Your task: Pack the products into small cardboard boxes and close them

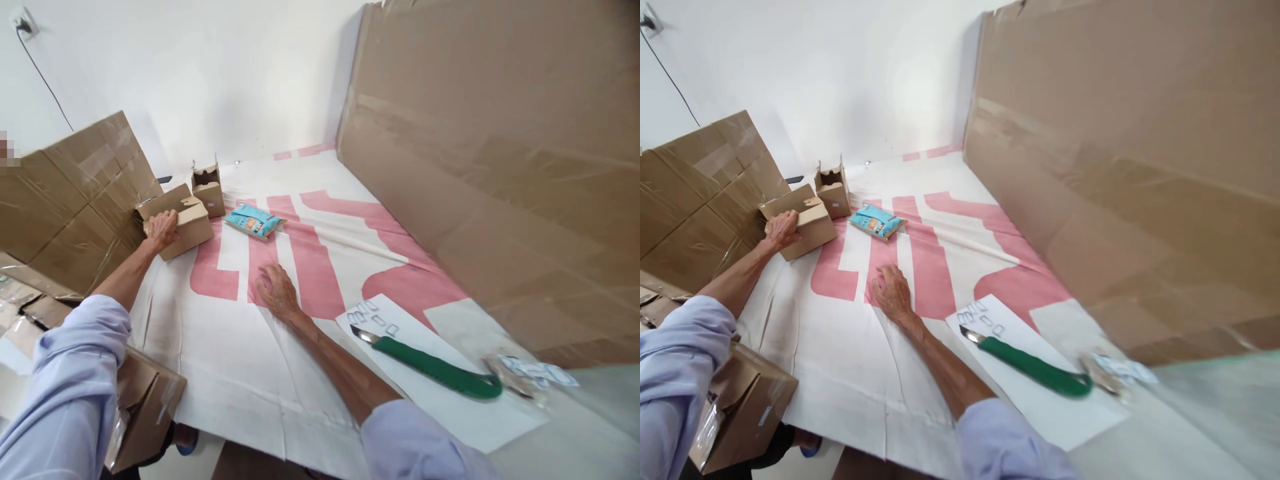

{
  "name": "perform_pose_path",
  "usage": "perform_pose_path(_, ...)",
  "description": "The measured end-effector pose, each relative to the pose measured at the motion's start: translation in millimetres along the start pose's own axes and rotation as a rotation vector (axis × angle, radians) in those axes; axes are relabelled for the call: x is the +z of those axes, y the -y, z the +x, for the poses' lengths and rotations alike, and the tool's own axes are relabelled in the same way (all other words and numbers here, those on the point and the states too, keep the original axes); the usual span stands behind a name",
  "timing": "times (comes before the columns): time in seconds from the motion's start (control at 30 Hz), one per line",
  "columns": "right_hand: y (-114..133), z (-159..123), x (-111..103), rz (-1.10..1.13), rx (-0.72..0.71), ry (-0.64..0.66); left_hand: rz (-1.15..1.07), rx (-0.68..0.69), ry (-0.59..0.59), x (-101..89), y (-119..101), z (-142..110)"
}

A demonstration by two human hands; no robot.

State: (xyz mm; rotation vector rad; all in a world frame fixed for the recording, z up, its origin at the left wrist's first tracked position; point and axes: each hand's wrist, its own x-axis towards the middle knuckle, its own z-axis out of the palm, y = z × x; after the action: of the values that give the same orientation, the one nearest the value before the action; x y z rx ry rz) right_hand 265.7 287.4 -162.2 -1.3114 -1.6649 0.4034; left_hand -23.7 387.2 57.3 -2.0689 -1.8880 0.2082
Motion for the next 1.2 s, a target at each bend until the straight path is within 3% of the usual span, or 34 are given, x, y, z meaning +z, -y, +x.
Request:
perform_pose_path(0.13, 3.1, 0.4, -0.3, 0.031, -0.011, -0.017, -0.006, 0.108, -0.038, 15.4, -11.9, -31.3)
perform_pose_path(0.23, 3.8, 0.4, -0.2, 0.036, -0.017, -0.019, -0.023, 0.164, -0.06, 21.5, -12.6, -37.2)
perform_pose_path(0.33, 3.1, 0.7, -0.6, 0.027, 0.0, -0.011, -0.045, 0.126, -0.082, 21.6, -11.0, -15.5)
perform_pose_path(0.53, 1.6, 2.8, -2.5, 0.027, 0.026, 0.011, -0.105, -0.106, -0.107, 21.4, -21.0, 41.8)
perform_pose_path(0.67, 2.5, 4.3, -2.7, 0.028, 0.038, 0.02, -0.133, -0.147, -0.096, 11.3, -20.7, 43.7)
perform_pose_path(0.77, 2.9, 5.0, -2.0, 0.02, 0.039, 0.023, -0.189, -0.079, -0.097, -7.0, -13.8, 27.9)
perform_pose_path(0.87, 2.1, 5.5, -0.6, 0.016, 0.035, 0.02, -0.267, 0.037, -0.087, -32.7, -2.5, -3.4)
perform_pose_path(0.97, 1.1, 4.6, 0.1, 0.03, 0.014, 0.017, -0.373, 0.155, -0.053, -62.3, 15.0, -61.4)
perform_pose_path(1.07, 1.9, 1.4, -2.0, 0.058, -0.007, 0.023, -0.585, 0.231, -0.033, -87.7, 36.3, -149.1)
perform_pose_path(1.2, 10.6, 3.4, -10.6, 0.07, 0.002, 0.056, -0.664, 0.08, -0.01, -93.5, 52.6, -274.4)
